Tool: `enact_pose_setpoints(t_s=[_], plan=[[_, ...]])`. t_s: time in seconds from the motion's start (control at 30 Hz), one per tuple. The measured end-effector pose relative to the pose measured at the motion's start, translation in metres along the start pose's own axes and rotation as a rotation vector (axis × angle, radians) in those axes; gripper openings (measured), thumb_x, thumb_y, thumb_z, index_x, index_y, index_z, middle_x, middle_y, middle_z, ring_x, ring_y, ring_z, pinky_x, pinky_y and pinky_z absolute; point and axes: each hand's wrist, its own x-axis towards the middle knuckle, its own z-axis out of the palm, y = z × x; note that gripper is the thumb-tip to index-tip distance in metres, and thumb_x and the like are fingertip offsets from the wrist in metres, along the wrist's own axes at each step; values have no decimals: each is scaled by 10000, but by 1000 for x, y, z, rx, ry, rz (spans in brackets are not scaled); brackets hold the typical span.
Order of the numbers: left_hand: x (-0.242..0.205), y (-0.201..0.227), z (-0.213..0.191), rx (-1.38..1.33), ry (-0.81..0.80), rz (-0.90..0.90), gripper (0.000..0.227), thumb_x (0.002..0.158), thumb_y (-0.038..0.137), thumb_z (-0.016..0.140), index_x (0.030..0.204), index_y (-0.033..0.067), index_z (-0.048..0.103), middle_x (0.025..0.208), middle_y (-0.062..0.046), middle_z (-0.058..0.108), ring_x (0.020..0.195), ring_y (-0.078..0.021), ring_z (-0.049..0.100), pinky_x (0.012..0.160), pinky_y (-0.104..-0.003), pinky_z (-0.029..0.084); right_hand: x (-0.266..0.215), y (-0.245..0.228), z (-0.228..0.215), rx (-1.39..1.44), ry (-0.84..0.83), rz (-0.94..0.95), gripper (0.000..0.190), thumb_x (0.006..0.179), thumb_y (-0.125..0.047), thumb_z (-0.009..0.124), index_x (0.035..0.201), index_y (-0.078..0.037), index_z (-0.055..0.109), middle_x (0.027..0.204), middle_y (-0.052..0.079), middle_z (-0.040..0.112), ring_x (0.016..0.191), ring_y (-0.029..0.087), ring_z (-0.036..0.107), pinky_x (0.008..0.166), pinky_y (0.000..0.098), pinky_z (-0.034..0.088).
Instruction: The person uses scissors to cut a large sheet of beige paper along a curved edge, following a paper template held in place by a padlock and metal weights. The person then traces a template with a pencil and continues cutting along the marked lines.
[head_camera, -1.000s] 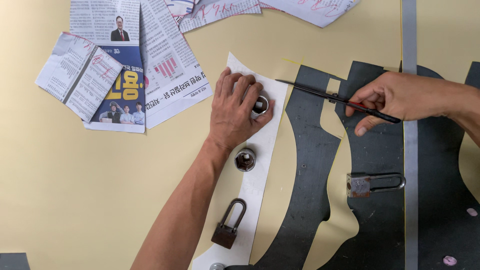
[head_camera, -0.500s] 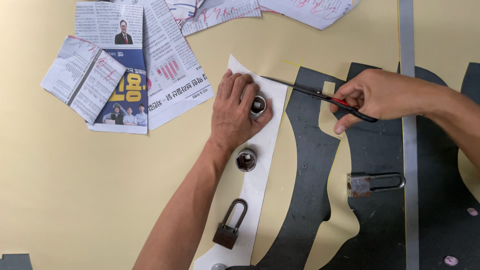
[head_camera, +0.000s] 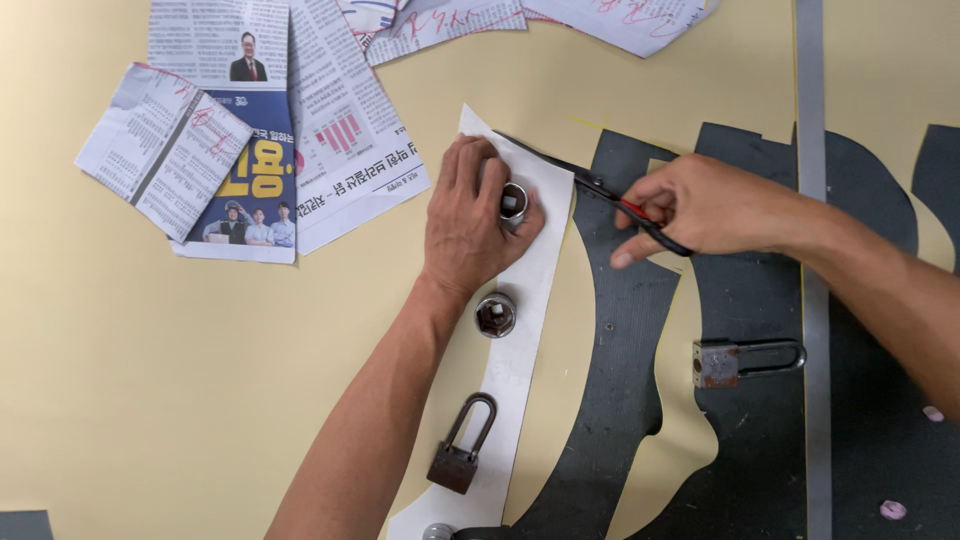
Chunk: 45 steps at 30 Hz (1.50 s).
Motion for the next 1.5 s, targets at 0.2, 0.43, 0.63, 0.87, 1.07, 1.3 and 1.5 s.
enact_pose_setpoints(t_s=[0.2,0.43,0.63,0.87,1.07,1.3,1.5], plan=[[-1,-2,1,-1,23,-20,340,845,130,776,1019,-35,536,1114,-195,530,1154,-397,561,1070,-473,498,-1,-9,11,92,11,-2,438,664,-382,943,859,-28,774,534,-1,517,500,102,436,488,309,316],[-3,-3,2,-52,33,-93,290,856,57,749,1022,-31,528,1162,-205,540,1149,-390,561,976,-440,509,4,-20,31,169,54,-5,416,665,-362,906,857,-24,757,559,4,619,472,86,479,447,274,346],[-3,-4,2,-53,38,-88,294,846,58,742,1014,-27,516,1149,-184,534,1132,-381,553,954,-440,513,7,-19,39,229,75,-64,408,686,-376,907,826,-23,760,545,3,601,485,68,479,450,263,339],[-2,-5,3,-37,35,-87,281,839,49,733,998,-17,511,1129,-178,529,1138,-376,540,948,-440,515,18,-29,47,245,125,-78,401,699,-367,926,748,-23,724,530,-13,570,475,60,432,448,258,294],[-5,-5,5,-32,29,-89,274,853,59,729,1006,-16,514,1120,-174,526,1110,-372,542,929,-439,515,22,-27,50,295,125,-117,413,704,-366,924,749,-21,702,524,-23,517,482,63,401,446,266,266],[-4,-6,2,-7,-47,-91,275,879,119,740,994,-8,525,1086,-174,512,1071,-375,516,911,-454,489,-57,-15,59,133,263,19,403,687,-375,913,867,-50,755,532,-30,500,488,78,419,463,284,320],[7,-33,-38,-61,-350,168,462,796,174,775,1160,-31,579,1174,-170,513,1123,-383,506,957,-449,487,-170,57,158,233,-169,209,415,715,-357,980,811,-32,740,582,-14,500,552,108,462,523,311,376]])
